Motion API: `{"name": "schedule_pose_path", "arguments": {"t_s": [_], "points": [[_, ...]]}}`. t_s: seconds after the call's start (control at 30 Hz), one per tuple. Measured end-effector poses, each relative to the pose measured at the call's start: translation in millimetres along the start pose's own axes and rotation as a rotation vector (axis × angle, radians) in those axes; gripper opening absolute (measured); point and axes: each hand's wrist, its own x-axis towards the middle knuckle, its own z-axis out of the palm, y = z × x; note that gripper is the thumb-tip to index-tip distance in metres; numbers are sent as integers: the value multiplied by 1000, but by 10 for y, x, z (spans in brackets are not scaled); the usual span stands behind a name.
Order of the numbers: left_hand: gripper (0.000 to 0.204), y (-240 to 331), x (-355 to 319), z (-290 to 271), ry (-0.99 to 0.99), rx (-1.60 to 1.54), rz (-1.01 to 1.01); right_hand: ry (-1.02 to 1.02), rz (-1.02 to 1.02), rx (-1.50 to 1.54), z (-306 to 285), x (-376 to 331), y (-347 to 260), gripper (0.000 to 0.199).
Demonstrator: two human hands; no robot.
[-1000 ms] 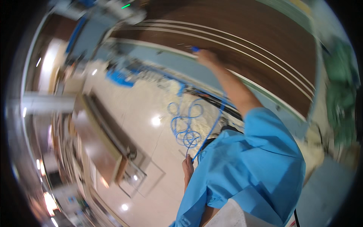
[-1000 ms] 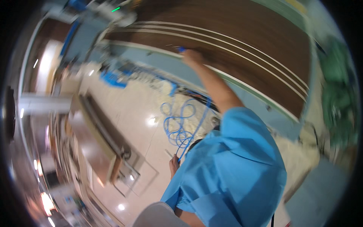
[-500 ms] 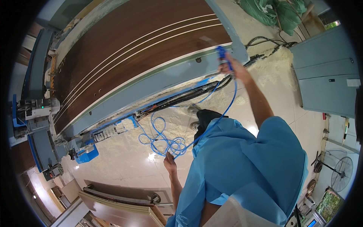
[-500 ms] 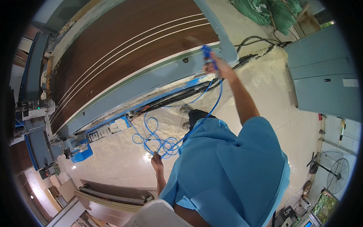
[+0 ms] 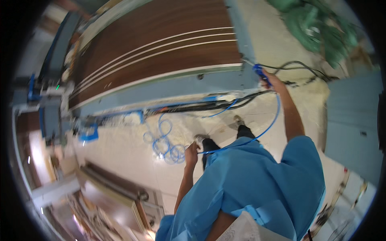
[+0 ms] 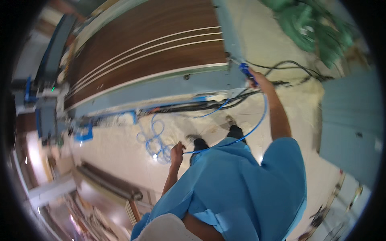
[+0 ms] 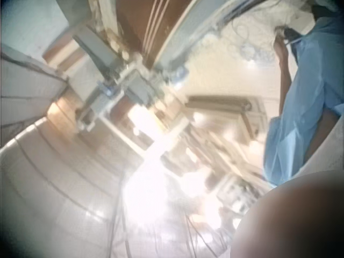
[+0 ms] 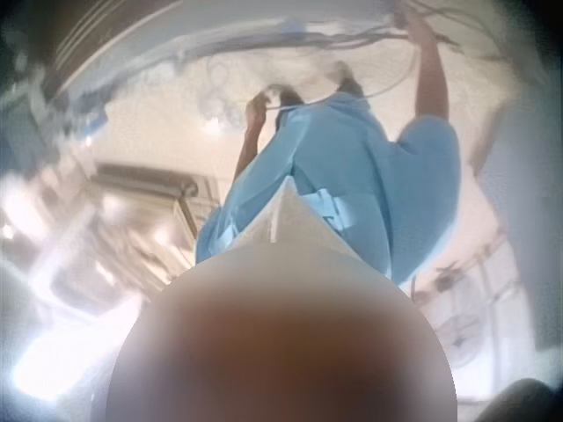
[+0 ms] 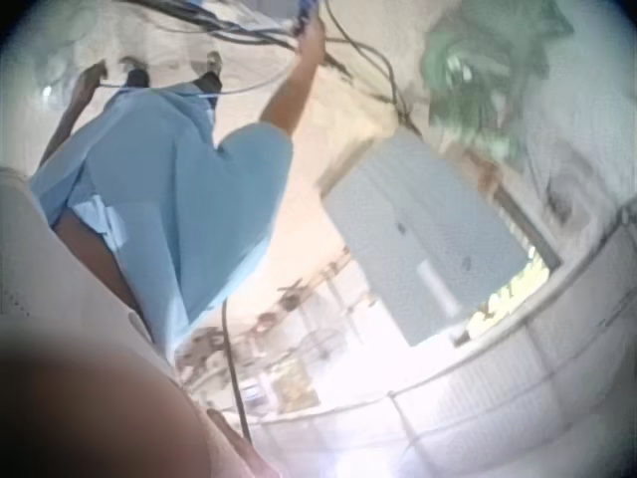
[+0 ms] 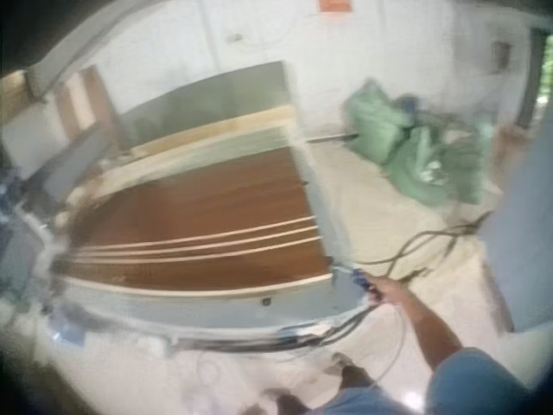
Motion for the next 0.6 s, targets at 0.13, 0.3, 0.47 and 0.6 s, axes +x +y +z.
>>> {"name": "schedule_pose_path", "arguments": {"t_s": [0.13,0.3,0.47,0.6], "points": [[49,286,-309,279,11,185,19,-149,26,-61,-184,219,-230,67],[62,607,-687,554,155,41,-160,-213,110,-209,-377,457,-376,72],[63,630,-938,906,238,-5,-217,-199,25,-281,-540,500,-313,73],[62,550,-1071,1171,227,-56,-364,-172,66,-264,-620,444,-304,71]]}}
